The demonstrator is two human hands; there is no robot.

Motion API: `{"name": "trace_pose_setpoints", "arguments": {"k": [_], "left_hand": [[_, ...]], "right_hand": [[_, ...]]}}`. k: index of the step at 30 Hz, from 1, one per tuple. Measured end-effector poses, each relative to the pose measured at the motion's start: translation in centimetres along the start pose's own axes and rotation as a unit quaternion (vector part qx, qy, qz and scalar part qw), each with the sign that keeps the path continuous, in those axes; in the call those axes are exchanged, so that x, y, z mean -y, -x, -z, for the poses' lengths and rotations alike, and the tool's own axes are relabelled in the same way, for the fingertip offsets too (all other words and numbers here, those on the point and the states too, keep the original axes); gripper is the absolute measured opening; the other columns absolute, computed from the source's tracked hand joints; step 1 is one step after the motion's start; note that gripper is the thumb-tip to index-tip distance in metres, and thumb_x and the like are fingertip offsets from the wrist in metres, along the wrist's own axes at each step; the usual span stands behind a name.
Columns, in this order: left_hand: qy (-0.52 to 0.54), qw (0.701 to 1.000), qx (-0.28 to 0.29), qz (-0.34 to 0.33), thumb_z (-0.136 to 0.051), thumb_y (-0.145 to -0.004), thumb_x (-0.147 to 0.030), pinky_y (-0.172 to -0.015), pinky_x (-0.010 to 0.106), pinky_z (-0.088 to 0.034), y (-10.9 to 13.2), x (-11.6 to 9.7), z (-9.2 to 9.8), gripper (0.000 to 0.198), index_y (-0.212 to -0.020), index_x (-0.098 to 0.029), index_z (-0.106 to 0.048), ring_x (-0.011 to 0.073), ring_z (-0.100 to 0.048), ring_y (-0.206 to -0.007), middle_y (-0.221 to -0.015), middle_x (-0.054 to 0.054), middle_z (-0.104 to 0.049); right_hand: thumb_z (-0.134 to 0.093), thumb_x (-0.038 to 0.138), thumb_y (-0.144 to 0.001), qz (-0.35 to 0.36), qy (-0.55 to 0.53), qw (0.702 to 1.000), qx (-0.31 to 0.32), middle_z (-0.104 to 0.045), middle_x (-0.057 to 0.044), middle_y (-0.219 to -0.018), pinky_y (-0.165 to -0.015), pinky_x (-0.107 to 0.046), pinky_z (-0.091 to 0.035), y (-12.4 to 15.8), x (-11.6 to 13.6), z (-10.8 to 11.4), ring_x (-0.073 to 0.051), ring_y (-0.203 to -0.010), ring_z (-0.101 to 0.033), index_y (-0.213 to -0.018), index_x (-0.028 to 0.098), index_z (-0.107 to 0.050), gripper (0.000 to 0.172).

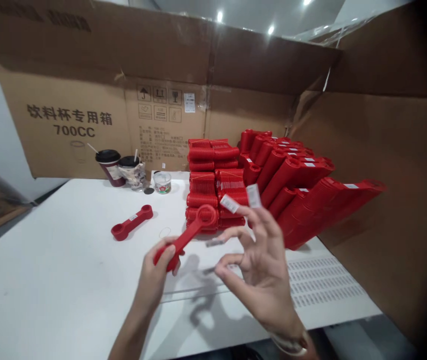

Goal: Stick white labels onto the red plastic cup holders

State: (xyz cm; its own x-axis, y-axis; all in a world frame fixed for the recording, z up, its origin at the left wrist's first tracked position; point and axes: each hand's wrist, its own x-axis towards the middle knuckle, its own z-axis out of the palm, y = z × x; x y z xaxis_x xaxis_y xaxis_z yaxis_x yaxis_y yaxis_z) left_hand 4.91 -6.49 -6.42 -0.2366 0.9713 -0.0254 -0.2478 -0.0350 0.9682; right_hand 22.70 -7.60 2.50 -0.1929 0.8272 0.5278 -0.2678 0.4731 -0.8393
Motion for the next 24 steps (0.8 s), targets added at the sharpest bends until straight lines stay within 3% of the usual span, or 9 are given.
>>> {"name": "trace_pose_setpoints", "arguments": {"k": [3,6,9,13,18,24], "left_hand": [[-0.157,0.982,0.002,-0.106,-0.063,-0.080,-0.046,-0.047,0.021,-0.036,-2.1,-6.8,0.4,0.035,-0.097,-0.016,-0.065,0.0090,-0.045,-0.050,-0.067,-0.001,-0.061],[-0.227,0.966,0.042,-0.112,-0.062,-0.079,-0.046,-0.046,0.020,-0.035,-4.2,-9.7,0.3,0.036,-0.095,-0.015,-0.065,0.0090,-0.043,-0.049,-0.062,-0.002,-0.057],[-0.254,0.959,0.084,-0.091,-0.061,-0.077,-0.047,-0.044,0.020,-0.034,-6.0,-9.2,0.4,0.037,-0.091,-0.013,-0.065,0.0085,-0.042,-0.047,-0.066,0.000,-0.059],[-0.280,0.953,0.093,-0.070,-0.060,-0.075,-0.047,-0.043,0.020,-0.032,-8.0,-8.1,1.5,0.038,-0.089,-0.012,-0.065,0.0082,-0.041,-0.046,-0.064,0.001,-0.059],[-0.274,0.956,0.089,-0.054,-0.061,-0.074,-0.047,-0.041,0.019,-0.030,-9.3,-8.4,2.9,0.036,-0.086,-0.014,-0.068,0.0080,-0.041,-0.045,-0.062,0.001,-0.059],[-0.257,0.962,0.081,-0.051,-0.064,-0.072,-0.044,-0.037,0.019,-0.028,-9.8,-7.9,2.5,0.032,-0.080,-0.014,-0.070,0.0081,-0.039,-0.042,-0.059,0.002,-0.061]], "right_hand": [[-0.067,0.004,-0.076,0.074,-0.003,0.986,-0.147,-0.027,-0.001,-0.146,-0.066,-0.020,-0.061,-2.7,0.4,-3.1,-0.013,-0.099,-0.056,-0.137,0.048,-0.032,0.083],[-0.067,0.008,-0.077,0.089,-0.019,0.973,-0.212,-0.026,-0.002,-0.147,-0.068,-0.021,-0.062,-4.6,-1.3,-5.2,-0.013,-0.101,-0.055,-0.136,0.046,-0.031,0.080],[-0.068,0.013,-0.076,0.052,-0.039,0.978,-0.199,-0.025,-0.004,-0.148,-0.067,-0.022,-0.061,-6.3,-3.7,-5.9,-0.015,-0.104,-0.053,-0.138,0.043,-0.029,0.079],[-0.069,0.015,-0.073,-0.002,-0.041,0.983,-0.177,-0.027,-0.006,-0.145,-0.072,-0.023,-0.060,-8.2,-6.2,-5.5,-0.014,-0.102,-0.052,-0.138,0.039,-0.031,0.078],[-0.068,0.015,-0.071,-0.036,-0.040,0.984,-0.171,-0.030,-0.006,-0.140,-0.073,-0.022,-0.060,-9.5,-7.7,-5.4,-0.013,-0.098,-0.051,-0.135,0.036,-0.033,0.076],[-0.068,0.015,-0.069,-0.039,-0.001,0.985,-0.166,-0.026,-0.006,-0.140,-0.071,-0.022,-0.061,-9.9,-8.8,-5.7,-0.016,-0.107,-0.048,-0.133,0.036,-0.035,0.076]]}}
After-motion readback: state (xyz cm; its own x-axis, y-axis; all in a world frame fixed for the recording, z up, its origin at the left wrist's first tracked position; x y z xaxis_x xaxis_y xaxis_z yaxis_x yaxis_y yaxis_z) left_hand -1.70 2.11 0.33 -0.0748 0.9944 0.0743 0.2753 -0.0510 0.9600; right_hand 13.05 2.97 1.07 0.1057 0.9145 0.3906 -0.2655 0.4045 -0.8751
